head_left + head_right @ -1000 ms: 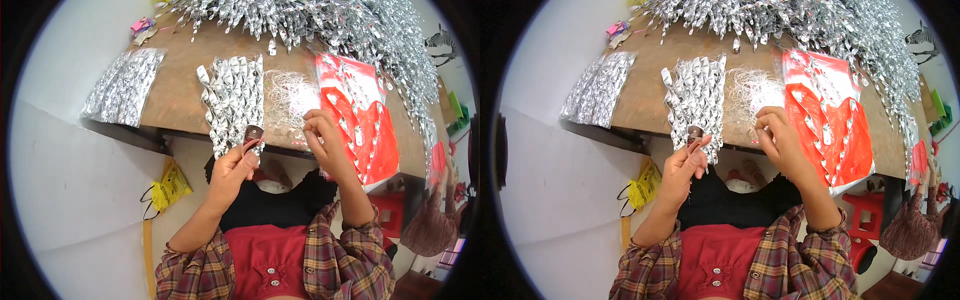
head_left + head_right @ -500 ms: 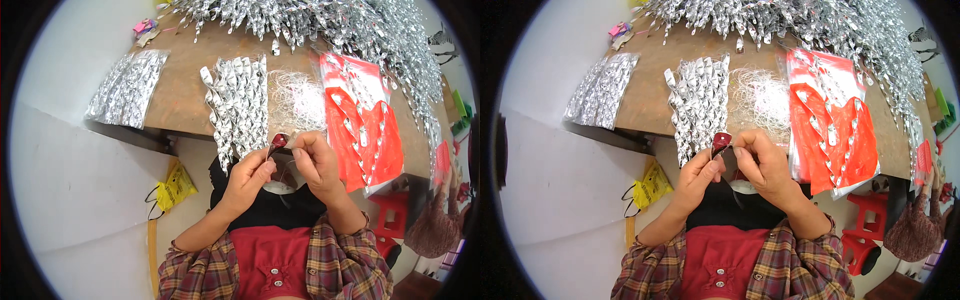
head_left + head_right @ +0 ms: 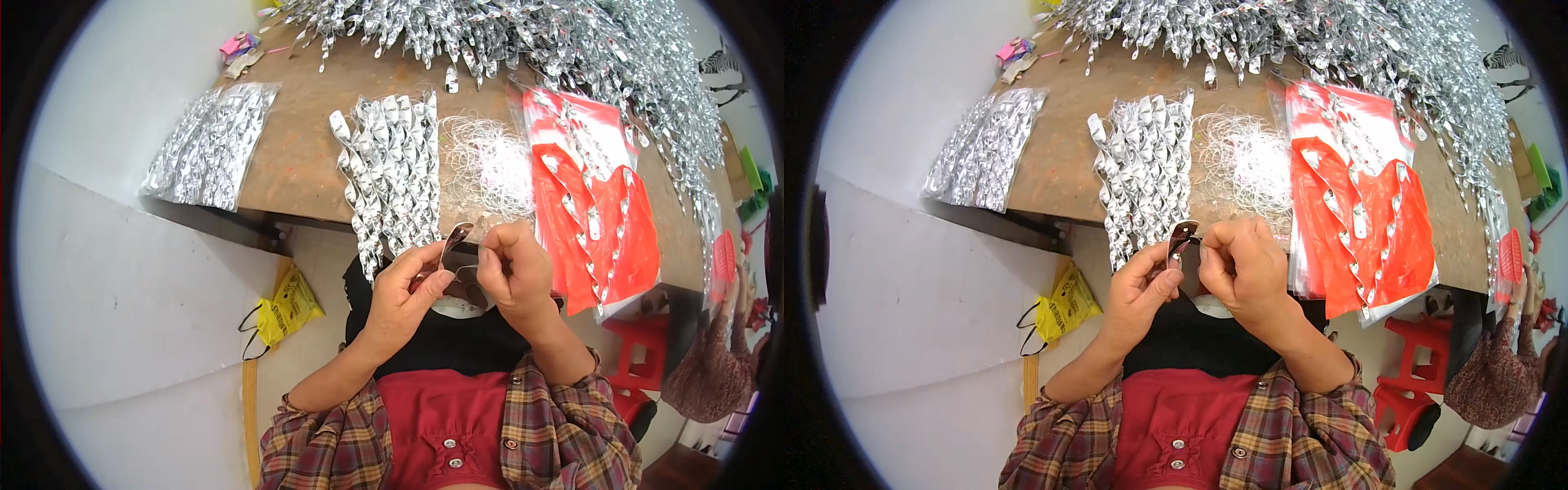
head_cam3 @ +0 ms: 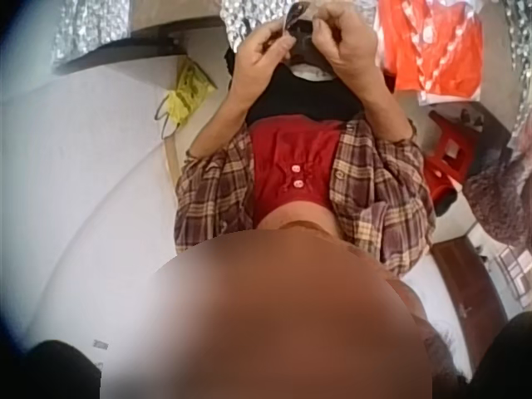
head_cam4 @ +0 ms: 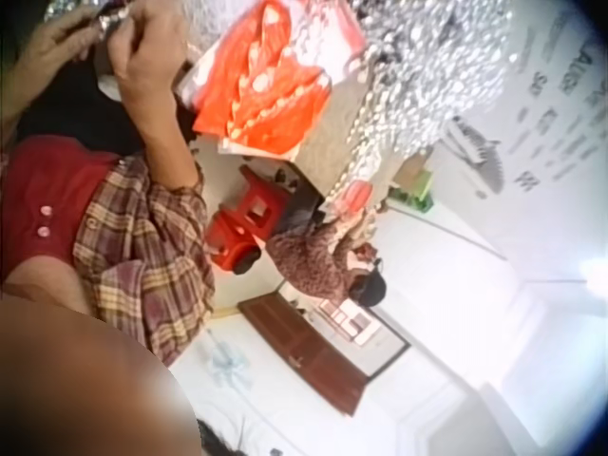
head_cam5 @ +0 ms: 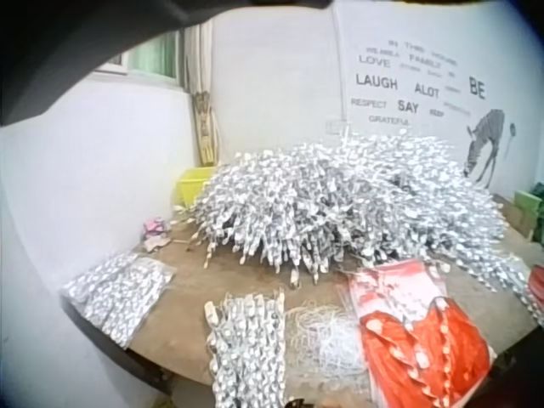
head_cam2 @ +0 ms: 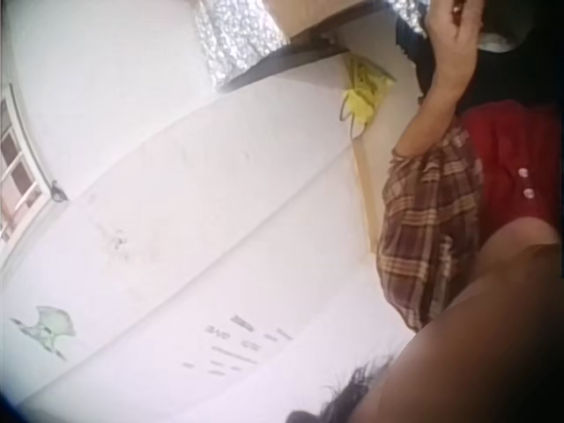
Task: Packaging silver tinsel garlands into plastic bags at a workshop bench.
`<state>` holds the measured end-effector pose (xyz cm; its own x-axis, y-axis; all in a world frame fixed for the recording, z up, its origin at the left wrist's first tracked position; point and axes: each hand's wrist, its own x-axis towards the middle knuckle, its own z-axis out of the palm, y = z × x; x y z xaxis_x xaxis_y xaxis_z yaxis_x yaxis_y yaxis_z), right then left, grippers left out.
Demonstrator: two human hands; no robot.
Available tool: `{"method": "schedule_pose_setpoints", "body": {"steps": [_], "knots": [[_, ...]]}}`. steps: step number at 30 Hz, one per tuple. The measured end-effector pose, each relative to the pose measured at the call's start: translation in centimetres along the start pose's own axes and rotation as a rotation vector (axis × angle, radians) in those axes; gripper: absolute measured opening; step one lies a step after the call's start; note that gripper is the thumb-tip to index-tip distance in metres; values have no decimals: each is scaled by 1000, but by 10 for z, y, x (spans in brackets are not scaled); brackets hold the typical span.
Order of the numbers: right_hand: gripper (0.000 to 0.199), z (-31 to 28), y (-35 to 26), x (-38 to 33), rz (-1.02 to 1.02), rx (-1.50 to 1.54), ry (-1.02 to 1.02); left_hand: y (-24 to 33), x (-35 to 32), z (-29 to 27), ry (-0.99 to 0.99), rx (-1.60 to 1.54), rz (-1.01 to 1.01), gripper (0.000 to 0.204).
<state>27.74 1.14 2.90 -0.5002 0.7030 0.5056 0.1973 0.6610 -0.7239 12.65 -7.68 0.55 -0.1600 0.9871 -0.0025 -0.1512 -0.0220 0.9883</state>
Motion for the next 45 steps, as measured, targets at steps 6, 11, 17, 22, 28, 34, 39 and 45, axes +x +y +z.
{"method": "schedule_pose_setpoints", "body": {"steps": [6, 11, 17, 22, 28, 34, 39, 45], "knots": [[10, 1, -7, 4, -109, -124, 65, 1, -2, 0, 27, -14, -8, 38], [9, -5, -15, 5, 357, 291, -127, 0, -2, -3, 42, 37, 74, 34], [6, -5, -11, 9, 85, -49, -80, 4, -3, -3, 35, -45, 27, 35], [6, -5, -6, 10, 3, -101, -76, 3, -3, -4, 37, -86, -12, 36], [2, -6, -15, 12, 355, 348, -193, 9, 0, -7, 50, -127, -19, 35], [6, 0, -17, 15, 143, 148, -269, 22, 7, -10, 55, -240, -143, 22], [16, 12, -4, 9, -339, -233, -80, 12, 6, -12, 91, -264, -188, 17], [16, 12, 1, 9, -343, -193, -82, 11, 6, -13, 82, -203, -144, 17]]}}
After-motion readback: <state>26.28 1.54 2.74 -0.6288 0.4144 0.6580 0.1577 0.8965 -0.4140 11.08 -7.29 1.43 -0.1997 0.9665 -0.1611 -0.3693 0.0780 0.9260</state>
